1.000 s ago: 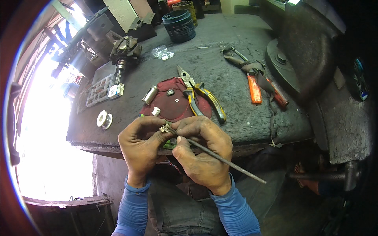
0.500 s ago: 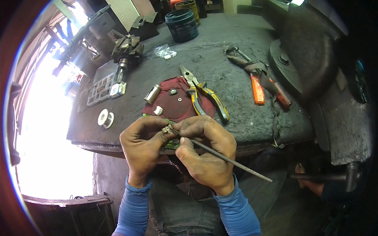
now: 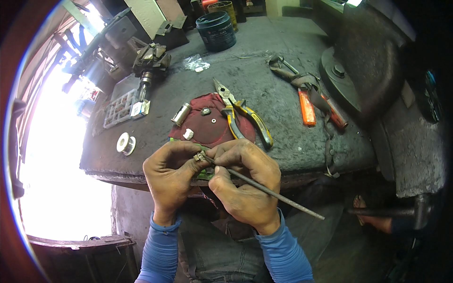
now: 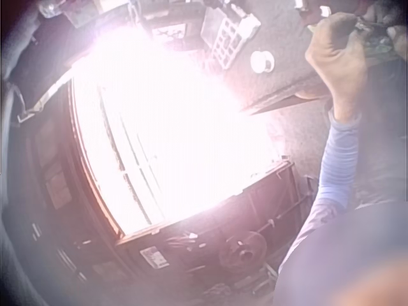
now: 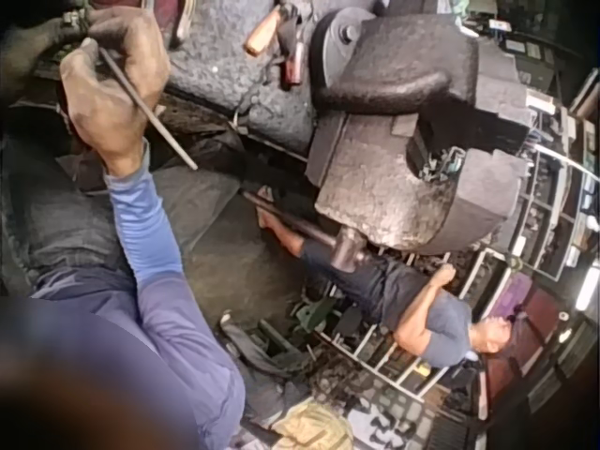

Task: The person uses a rotary tool to grind a small metal component, then returns to the workbench to manipulate the part with a thin metal rod. The person repeatedly inserts and adjusts the rod within the component while holding it with the other hand.

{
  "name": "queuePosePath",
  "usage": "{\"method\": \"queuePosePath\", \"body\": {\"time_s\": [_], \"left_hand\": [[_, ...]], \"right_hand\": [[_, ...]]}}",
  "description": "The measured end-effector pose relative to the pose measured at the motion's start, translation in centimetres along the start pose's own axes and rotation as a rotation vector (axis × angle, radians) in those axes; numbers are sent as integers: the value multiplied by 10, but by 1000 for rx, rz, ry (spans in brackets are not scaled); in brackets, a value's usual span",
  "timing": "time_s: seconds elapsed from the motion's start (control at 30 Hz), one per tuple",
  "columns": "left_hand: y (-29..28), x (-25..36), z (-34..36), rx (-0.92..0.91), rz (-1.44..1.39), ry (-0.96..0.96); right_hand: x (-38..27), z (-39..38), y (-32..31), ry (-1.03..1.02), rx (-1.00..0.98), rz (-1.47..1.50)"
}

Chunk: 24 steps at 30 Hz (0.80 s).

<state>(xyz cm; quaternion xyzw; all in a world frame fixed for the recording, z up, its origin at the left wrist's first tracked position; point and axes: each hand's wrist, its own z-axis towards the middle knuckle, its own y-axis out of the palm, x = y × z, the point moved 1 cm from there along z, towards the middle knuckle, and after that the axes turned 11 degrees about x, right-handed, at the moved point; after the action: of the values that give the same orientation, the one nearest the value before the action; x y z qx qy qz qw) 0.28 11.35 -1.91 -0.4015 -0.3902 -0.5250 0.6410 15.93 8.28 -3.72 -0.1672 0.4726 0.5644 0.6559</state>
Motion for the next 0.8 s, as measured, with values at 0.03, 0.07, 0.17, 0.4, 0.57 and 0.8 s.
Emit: {"method": "queuePosePath", "body": {"time_s": [0.03, 0.07, 0.17, 0.4, 0.57, 0.8], "left_hand": [[0, 0, 0, 1, -5, 16], [0, 0, 0, 5, 9, 17], [1, -1, 0, 3, 20, 12], [0, -1, 1, 1, 37, 5], [1, 4, -1, 34, 34, -38], [4, 3, 0, 56, 121, 12]], "right_hand": [[0, 0, 0, 5, -3, -15], [-1, 0, 0, 26, -3, -13], [-2, 0, -3, 43, -28, -33], [-2, 1, -1, 28, -21, 9], [-3, -1, -2, 21, -5, -40], [-2, 5, -6, -43, -25, -72]]}}
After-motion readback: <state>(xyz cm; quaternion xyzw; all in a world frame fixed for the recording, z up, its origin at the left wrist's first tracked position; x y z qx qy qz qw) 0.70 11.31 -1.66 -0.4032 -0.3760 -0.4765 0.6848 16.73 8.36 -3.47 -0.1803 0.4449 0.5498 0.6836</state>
